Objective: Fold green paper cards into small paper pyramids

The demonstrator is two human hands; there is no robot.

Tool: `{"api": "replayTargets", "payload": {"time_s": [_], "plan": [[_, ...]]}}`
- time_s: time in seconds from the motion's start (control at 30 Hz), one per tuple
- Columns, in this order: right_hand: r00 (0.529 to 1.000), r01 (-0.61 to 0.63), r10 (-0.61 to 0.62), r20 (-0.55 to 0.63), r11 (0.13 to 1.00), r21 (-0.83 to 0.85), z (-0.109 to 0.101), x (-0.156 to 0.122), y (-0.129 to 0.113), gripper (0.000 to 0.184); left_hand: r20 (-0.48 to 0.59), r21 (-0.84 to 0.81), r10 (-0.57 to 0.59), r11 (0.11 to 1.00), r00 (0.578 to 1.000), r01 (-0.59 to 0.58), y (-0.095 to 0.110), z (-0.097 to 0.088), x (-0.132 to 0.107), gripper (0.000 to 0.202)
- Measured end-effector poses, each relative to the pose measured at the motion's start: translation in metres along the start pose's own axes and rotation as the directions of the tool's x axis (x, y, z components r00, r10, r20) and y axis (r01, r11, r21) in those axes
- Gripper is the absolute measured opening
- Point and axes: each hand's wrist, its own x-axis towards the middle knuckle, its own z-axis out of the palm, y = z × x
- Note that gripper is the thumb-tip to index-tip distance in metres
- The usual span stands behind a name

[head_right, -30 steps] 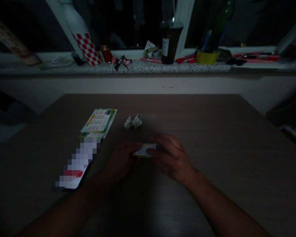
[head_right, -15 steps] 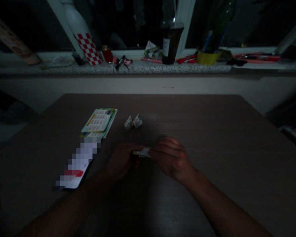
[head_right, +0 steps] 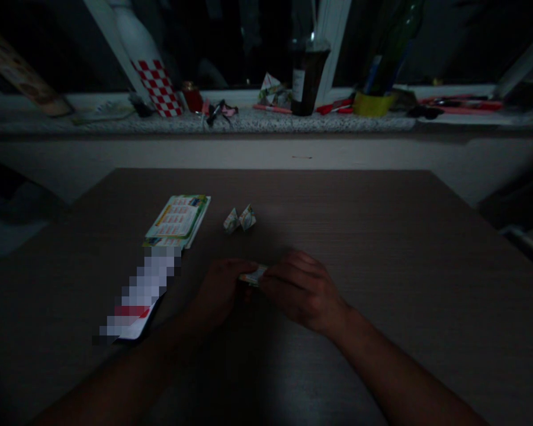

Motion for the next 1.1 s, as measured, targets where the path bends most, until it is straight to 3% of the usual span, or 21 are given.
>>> {"api": "replayTargets", "payload": {"time_s": [0.27, 0.47, 0.87, 1.1], "plan": [[0.999, -0.005, 0.005, 0.033, 1.000, -0.004, 0.000, 0.001, -0.003, 0.021, 0.022, 0.029, 0.033, 0.999, 0.999, -0.034, -0.003, 0.003, -0.003, 0.020], [1.000, -0.013, 0.014, 0.028, 0.999, -0.031, 0.004, 0.002, -0.004, 0.021, -0.018, 0.026, 0.018, 1.000, 1.000, -0.017, -0.006, 0.007, -0.004, 0.019], [0.998, 0.027, -0.024, 0.051, 0.998, -0.057, 0.009, 0.001, -0.007, 0.018, 0.026, 0.106, 0.028, 0.994, 0.999, -0.031, -0.006, 0.010, -0.007, 0.023], [0.997, 0.046, -0.040, 0.072, 0.995, -0.089, 0.011, 0.000, -0.007, 0.020, 0.046, 0.070, 0.033, 0.997, 0.998, -0.036, -0.012, 0.007, -0.003, 0.022]]}}
